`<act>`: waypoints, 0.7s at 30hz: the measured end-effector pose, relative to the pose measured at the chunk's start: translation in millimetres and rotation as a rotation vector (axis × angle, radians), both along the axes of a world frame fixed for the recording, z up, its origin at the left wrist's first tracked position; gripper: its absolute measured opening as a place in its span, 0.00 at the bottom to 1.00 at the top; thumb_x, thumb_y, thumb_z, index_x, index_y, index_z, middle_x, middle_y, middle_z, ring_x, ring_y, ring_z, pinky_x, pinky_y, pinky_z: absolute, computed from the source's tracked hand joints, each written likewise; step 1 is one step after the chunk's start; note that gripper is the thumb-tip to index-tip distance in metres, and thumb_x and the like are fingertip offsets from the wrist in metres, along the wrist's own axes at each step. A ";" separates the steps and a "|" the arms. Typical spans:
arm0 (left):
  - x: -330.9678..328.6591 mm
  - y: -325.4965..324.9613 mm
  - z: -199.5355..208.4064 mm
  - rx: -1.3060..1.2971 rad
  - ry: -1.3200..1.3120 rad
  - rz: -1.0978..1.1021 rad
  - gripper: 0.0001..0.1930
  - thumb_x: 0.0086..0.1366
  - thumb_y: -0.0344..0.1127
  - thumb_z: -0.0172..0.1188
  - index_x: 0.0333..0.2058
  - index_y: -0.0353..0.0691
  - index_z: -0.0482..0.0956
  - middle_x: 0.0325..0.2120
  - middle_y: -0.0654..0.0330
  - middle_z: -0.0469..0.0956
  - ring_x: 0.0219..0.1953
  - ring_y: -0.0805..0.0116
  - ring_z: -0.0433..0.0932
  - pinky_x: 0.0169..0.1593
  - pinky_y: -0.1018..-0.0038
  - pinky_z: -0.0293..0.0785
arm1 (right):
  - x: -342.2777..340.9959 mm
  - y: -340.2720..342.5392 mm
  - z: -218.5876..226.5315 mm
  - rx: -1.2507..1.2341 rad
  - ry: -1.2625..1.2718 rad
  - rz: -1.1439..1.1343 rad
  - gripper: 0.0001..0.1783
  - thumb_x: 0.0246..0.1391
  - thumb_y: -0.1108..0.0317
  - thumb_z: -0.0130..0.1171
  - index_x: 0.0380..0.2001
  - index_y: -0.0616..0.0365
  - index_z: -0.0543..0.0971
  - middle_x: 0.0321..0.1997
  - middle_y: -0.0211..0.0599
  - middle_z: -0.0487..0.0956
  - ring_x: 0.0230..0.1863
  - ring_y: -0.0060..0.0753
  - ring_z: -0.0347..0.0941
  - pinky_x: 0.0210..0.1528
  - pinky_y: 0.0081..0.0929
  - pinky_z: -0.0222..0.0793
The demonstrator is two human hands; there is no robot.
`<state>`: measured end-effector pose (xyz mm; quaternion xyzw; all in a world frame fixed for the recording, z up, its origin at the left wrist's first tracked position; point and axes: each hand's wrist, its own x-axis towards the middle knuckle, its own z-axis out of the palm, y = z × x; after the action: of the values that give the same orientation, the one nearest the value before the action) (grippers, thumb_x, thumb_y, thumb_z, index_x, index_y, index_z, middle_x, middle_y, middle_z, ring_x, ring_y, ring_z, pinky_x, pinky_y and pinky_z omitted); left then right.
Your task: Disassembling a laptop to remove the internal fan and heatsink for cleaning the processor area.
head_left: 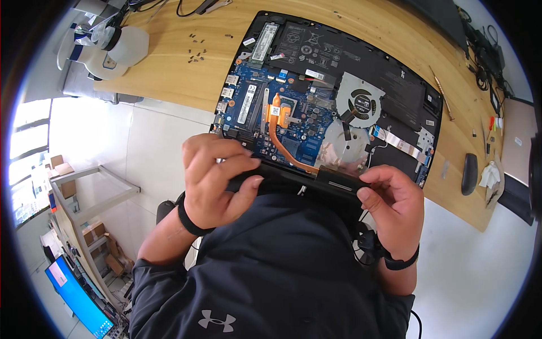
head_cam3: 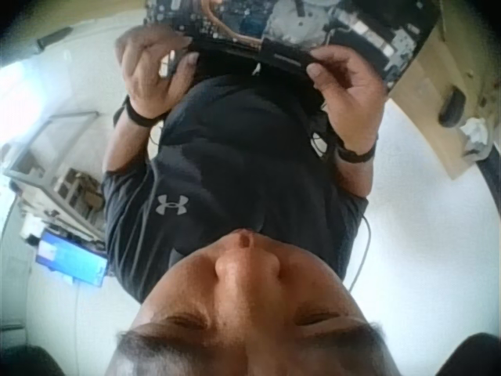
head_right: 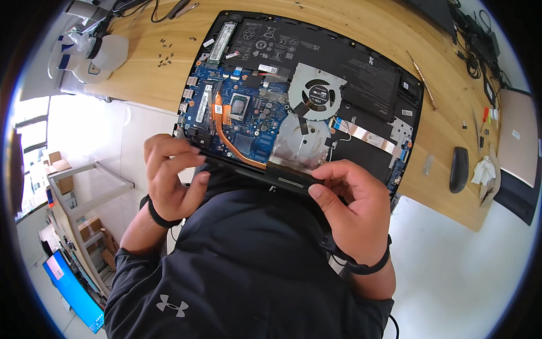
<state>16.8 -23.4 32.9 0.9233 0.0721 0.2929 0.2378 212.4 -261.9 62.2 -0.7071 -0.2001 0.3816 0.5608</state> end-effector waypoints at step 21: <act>-14.5 -11.7 14.0 -0.730 0.033 0.068 0.26 0.59 0.25 0.70 0.57 0.31 0.77 0.43 0.51 0.85 0.45 0.58 0.84 0.50 0.69 0.78 | -17.5 3.2 -4.3 0.299 -1.019 0.202 0.16 0.39 0.80 0.75 0.34 0.52 0.85 0.36 0.33 0.80 0.36 0.39 0.80 0.39 0.34 0.77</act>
<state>2.3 -35.0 46.9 0.7792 0.2063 0.2408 0.5407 194.9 -258.8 58.0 -0.6925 -0.5656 0.0095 0.4476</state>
